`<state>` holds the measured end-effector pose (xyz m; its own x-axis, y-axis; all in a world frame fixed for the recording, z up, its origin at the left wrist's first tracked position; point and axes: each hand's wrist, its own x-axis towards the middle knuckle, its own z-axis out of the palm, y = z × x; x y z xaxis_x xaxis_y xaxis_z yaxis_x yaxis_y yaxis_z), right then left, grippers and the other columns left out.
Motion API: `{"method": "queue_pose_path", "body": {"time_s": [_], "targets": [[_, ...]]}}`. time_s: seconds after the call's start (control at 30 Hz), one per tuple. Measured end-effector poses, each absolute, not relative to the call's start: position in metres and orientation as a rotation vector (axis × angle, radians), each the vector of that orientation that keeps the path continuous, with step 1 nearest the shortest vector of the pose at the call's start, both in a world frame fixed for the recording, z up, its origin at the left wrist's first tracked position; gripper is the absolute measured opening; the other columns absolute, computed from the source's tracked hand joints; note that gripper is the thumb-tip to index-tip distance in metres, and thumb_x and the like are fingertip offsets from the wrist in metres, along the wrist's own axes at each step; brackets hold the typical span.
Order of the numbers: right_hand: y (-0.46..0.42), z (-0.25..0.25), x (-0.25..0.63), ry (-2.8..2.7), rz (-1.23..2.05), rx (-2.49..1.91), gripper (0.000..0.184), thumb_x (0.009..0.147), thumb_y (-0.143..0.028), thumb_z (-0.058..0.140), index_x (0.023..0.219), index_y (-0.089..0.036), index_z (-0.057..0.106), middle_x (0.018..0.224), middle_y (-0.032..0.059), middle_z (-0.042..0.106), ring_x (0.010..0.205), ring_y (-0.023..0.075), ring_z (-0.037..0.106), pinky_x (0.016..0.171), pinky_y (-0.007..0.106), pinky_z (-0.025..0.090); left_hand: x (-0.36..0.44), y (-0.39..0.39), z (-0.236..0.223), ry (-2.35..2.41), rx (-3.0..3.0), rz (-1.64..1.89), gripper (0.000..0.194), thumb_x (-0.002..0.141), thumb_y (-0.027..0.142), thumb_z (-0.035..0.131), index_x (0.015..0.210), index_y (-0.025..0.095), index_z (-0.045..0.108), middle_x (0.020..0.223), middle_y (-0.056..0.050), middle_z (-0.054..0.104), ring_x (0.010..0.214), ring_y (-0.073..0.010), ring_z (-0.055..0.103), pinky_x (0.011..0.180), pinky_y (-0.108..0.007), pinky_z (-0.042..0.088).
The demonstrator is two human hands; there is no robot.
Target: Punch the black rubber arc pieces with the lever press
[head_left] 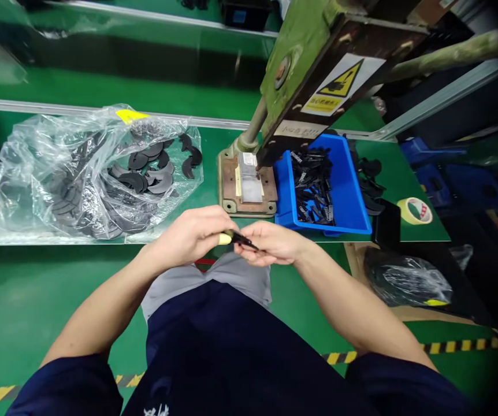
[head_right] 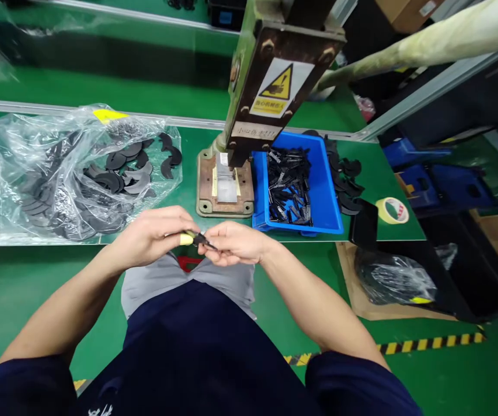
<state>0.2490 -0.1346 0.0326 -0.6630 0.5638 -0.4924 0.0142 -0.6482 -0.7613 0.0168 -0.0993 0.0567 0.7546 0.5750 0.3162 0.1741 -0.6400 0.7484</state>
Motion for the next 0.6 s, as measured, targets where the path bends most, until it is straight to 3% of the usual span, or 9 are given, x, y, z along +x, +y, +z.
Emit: {"method": "queue_pose_path", "body": {"time_s": [0.13,0.27,0.43,0.53,0.6], "targets": [[-0.157,0.033,0.243,-1.718,1.700,-1.250,0.033,0.096,-0.041,0.054,0.077,-0.015,0.061,0.063,-0.0020,0.057,0.055,0.0064,0.051,0.055,0.019,0.040,0.010,-0.109,0.053,0.465,2.518,0.734,0.026,0.098,0.012,0.043,0.105,0.016,0.068,0.096,-0.009,0.070,0.085,-0.0143,0.066,0.075,-0.023,0.052],[-0.166,0.028,0.245,-2.030,1.147,-1.101,0.031,0.100,-0.036,0.046,0.082,-0.016,0.062,0.068,0.0000,0.061,0.062,0.0091,0.054,0.062,0.022,0.043,0.007,-0.111,0.047,0.367,2.620,0.922,0.022,0.098,0.011,0.047,0.109,0.018,0.064,0.100,-0.008,0.071,0.093,-0.0153,0.068,0.080,-0.025,0.056],[-0.156,0.025,0.250,-2.155,0.900,-0.916,0.022,0.100,-0.027,0.048,0.108,-0.016,0.065,0.092,0.0072,0.072,0.082,0.0123,0.066,0.075,0.024,0.054,0.003,-0.110,0.049,0.218,2.610,1.089,0.015,0.097,0.013,0.051,0.103,0.018,0.063,0.097,-0.008,0.072,0.102,-0.0184,0.069,0.089,-0.031,0.059],[-0.149,0.027,0.253,-2.149,0.803,-0.847,0.025,0.096,-0.023,0.055,0.120,-0.017,0.063,0.111,0.0119,0.071,0.104,0.0171,0.067,0.091,0.033,0.056,-0.001,-0.112,0.055,0.210,2.747,1.018,0.013,0.096,0.014,0.053,0.101,0.019,0.065,0.093,-0.006,0.073,0.099,-0.0193,0.070,0.090,-0.033,0.059],[-0.144,0.027,0.254,-2.144,0.791,-0.749,0.028,0.093,-0.019,0.059,0.121,-0.018,0.064,0.111,0.0122,0.071,0.107,0.0186,0.066,0.094,0.037,0.057,-0.002,-0.115,0.059,0.193,2.815,0.988,0.014,0.095,0.014,0.053,0.101,0.018,0.065,0.093,-0.006,0.073,0.100,-0.0199,0.070,0.091,-0.033,0.059]]}}
